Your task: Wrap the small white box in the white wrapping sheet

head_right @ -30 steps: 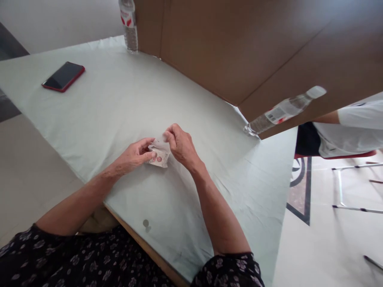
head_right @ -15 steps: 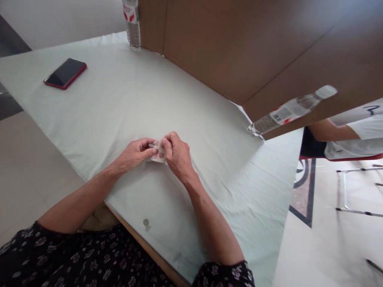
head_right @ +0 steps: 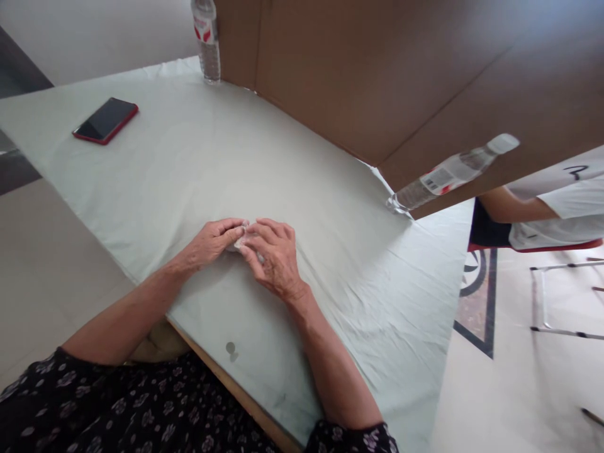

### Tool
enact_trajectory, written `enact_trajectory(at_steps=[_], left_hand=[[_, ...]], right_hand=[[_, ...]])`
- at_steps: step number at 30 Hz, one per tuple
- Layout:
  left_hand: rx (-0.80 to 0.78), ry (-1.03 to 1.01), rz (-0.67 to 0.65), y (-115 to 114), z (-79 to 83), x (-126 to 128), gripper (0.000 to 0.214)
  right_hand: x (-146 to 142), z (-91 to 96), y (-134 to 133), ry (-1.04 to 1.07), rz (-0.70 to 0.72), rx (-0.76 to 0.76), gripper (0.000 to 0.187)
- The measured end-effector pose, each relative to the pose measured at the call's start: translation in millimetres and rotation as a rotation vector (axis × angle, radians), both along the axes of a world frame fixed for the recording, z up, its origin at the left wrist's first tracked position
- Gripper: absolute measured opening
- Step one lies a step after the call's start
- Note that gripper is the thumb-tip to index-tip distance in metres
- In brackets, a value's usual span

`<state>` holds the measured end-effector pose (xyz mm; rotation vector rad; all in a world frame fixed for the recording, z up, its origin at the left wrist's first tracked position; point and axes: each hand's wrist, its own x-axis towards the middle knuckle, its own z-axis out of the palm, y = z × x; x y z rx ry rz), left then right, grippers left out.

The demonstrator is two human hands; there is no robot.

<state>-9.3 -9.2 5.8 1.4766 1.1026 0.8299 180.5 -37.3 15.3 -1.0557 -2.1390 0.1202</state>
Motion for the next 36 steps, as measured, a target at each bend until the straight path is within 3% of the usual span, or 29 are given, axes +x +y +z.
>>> enact_trajectory(at_steps=[2, 3, 6, 8, 12, 15, 19, 22, 29, 32, 36], left_hand=[[-0.034, -0.018, 0.013, -0.5, -0.2, 0.1, 0.045], [-0.054, -0.028, 0.02, -0.9, -0.1, 0.1, 0.047], [-0.093, -0.048, 0.033, -1.9, 0.3, 0.4, 0.051], [-0.092, -0.055, 0.043, -2.5, 0.0, 0.9, 0.052], [-0.041, -0.021, 0.076, -3.2, -2.7, 2.6, 0.048], [0.116, 0.102, 0.198, -3.0, -5.5, 3.2, 0.04], [0.137, 0.136, 0.304, -0.5, -7.1, 0.6, 0.04], [0.103, 0.114, 0.25, 0.6, -5.3, -4.2, 0.054], [0.202, 0.184, -0.061, -3.5, -9.4, -12.1, 0.096], [0.262, 0.243, -0.081, -3.3, -18.2, -8.5, 0.097], [0.254, 0.227, -0.022, -4.0, -21.8, -2.3, 0.093]], right_hand=[[11.6, 3.1, 0.3, 0.082, -0.024, -0.053, 0.015], [17.6, 3.1, 1.6, 0.117, -0.039, -0.107, 0.025], [30.4, -5.3, 7.8, 0.122, -0.012, -0.303, 0.076], [31.4, -16.1, 11.8, 0.082, 0.043, -0.374, 0.095], [21.5, -34.9, 15.9, 0.078, 0.062, -0.384, 0.087], [18.4, -40.8, 18.3, 0.111, 0.017, -0.389, 0.079], [28.1, -41.7, 21.6, 0.17, 0.034, -0.484, 0.091], [38.5, -39.2, 20.3, 0.232, 0.066, -0.552, 0.104], [42.3, -39.5, 15.4, 0.239, 0.068, -0.544, 0.108], [35.1, -45.2, 16.1, 0.245, 0.053, -0.52, 0.105], [23.6, -48.6, 14.6, 0.278, 0.013, -0.472, 0.088]])
